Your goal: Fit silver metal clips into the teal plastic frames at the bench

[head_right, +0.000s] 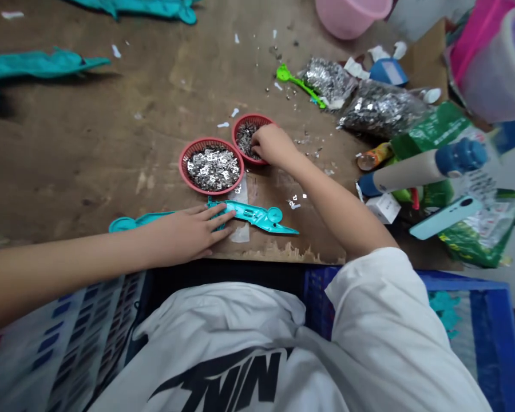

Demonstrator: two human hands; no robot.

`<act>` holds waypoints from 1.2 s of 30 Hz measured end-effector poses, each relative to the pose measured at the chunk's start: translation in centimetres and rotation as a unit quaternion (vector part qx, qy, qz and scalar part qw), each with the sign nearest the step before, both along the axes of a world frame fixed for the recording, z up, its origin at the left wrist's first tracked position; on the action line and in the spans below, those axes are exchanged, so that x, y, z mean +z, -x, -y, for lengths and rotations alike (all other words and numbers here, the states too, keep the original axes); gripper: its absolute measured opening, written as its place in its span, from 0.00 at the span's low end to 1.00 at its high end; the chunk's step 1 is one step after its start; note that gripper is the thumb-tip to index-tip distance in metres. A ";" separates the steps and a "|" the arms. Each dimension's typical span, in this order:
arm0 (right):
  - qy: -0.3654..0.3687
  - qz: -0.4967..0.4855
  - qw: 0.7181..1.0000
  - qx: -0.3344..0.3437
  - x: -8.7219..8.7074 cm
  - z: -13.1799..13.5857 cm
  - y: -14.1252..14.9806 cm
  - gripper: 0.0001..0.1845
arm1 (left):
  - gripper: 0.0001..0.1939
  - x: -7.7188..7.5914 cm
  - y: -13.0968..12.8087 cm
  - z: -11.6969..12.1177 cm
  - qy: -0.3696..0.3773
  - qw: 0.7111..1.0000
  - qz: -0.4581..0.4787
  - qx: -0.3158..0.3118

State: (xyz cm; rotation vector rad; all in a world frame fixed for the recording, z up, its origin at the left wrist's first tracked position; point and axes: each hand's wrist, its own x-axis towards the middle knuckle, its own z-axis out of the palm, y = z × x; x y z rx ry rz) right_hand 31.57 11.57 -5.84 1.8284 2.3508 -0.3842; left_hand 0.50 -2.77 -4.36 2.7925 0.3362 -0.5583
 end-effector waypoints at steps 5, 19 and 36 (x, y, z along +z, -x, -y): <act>-0.063 -0.007 0.998 -0.009 1.8 0.6 -1.8 0.19 | 0.35 -0.7 0.5 0.2 0.026 1.000 0.009 0.015; -0.031 -0.080 0.996 0.007 11.2 17.0 -2.6 0.23 | 0.34 -4.3 0.8 0.5 0.043 0.992 0.102 0.060; 0.083 -0.200 0.974 0.062 6.0 23.3 2.9 0.20 | 0.32 1.8 -1.4 5.1 0.567 0.739 0.232 0.281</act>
